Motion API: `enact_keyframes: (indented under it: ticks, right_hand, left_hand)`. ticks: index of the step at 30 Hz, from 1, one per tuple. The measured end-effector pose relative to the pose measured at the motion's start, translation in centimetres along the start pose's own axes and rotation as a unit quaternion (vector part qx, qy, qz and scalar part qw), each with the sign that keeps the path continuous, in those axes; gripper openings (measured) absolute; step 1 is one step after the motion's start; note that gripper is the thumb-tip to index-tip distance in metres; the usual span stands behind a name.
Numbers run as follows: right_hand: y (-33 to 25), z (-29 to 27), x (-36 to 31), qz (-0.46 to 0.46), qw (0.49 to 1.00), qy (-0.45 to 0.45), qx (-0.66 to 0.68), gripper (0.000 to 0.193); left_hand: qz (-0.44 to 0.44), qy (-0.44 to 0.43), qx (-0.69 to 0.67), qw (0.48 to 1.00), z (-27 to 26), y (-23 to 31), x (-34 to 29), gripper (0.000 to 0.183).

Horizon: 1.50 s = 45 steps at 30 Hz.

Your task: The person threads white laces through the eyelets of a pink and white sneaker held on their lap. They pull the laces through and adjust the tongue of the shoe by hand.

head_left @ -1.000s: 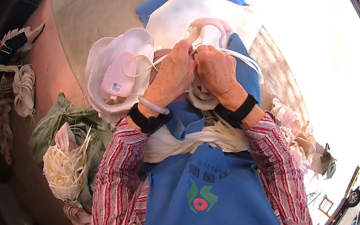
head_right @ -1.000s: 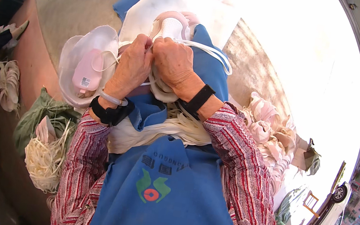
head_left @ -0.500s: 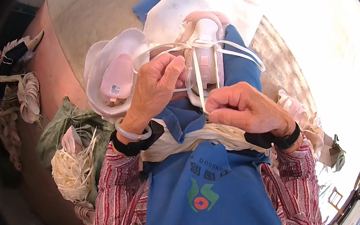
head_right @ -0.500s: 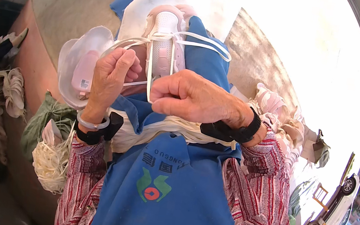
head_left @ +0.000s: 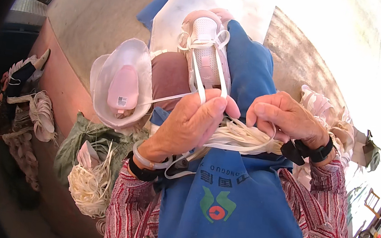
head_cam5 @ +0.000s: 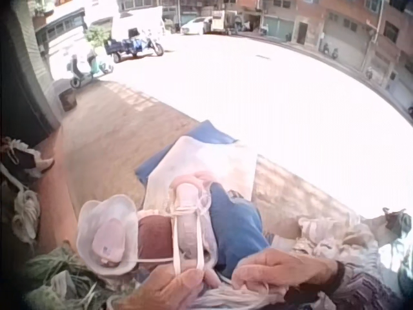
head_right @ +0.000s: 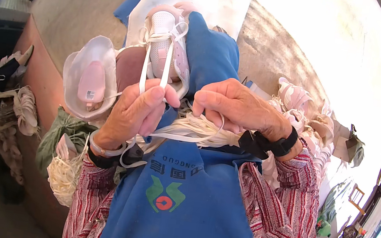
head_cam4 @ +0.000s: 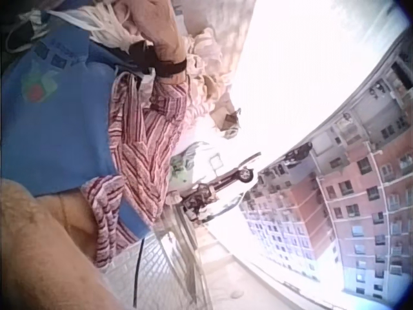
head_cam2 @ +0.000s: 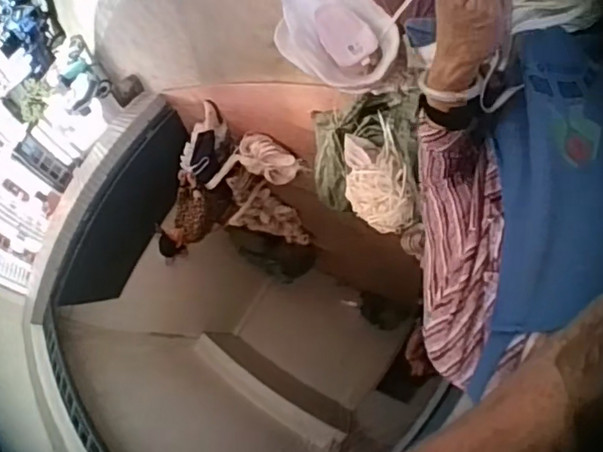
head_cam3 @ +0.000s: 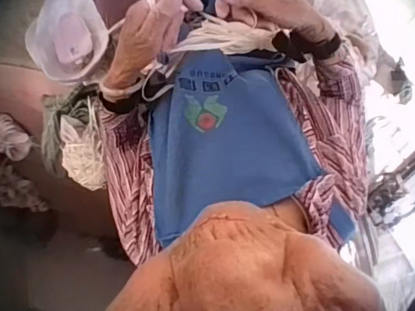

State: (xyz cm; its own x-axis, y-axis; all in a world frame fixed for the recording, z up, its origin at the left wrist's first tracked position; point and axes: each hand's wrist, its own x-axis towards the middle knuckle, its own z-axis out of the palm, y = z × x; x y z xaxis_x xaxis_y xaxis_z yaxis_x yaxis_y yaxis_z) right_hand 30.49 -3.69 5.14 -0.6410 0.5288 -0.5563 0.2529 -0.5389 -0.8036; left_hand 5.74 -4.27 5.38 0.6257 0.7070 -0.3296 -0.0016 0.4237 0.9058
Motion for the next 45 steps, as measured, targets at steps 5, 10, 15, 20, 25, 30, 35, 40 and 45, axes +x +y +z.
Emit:
enact_keyframes:
  ticks: [5, 10, 15, 20, 25, 30, 35, 40, 45]
  right_hand:
    - [1.5, 2.1, 4.9, -0.035, 0.953, -0.022, 0.301, 0.052]
    - [1.5, 3.1, 7.0, -0.049, 0.94, 0.0, 0.339, 0.025]
    - [0.8, -1.7, 1.7, -0.032, 0.995, -0.09, 0.035, 0.023]
    - [-0.8, 0.8, 3.8, -0.042, 0.99, -0.103, -0.084, 0.027]
    - [0.4, 3.5, 7.0, -0.201, 0.958, -0.091, -0.183, 0.03]
    - [0.1, 4.4, 6.8, -0.152, 0.975, -0.069, -0.148, 0.027]
    - [0.7, 4.2, 7.1, -0.197, 0.97, -0.048, -0.136, 0.025]
    - [-0.1, 3.3, 6.2, -0.134, 0.981, -0.081, -0.115, 0.028]
    - [-1.6, 0.7, 4.0, -0.071, 0.986, -0.152, 0.001, 0.031]
  left_hand:
    - [0.151, -0.202, 0.194, 0.948, 5.9, 0.8, -1.5, 0.023]
    - [0.134, -0.268, 0.27, 0.915, 6.7, -1.6, 0.2, 0.019]
    - [0.069, -0.205, 0.203, 0.955, 1.3, -2.2, -1.5, 0.037]
    - [0.018, 0.128, -0.006, 0.992, -3.4, -4.5, 0.4, 0.03]
    - [0.178, 0.359, 0.352, 0.846, -5.2, -3.5, 4.6, 0.011]
    - [0.18, 0.343, 0.438, 0.811, -6.0, -3.8, 6.6, 0.01]
    - [0.229, 0.356, 0.501, 0.755, -6.6, -4.7, 7.5, 0.015]
    - [0.13, 0.304, 0.428, 0.841, -8.1, -4.5, 7.1, 0.021]
    - [-0.062, 0.311, 0.236, 0.918, -7.2, -2.4, 6.8, 0.023]
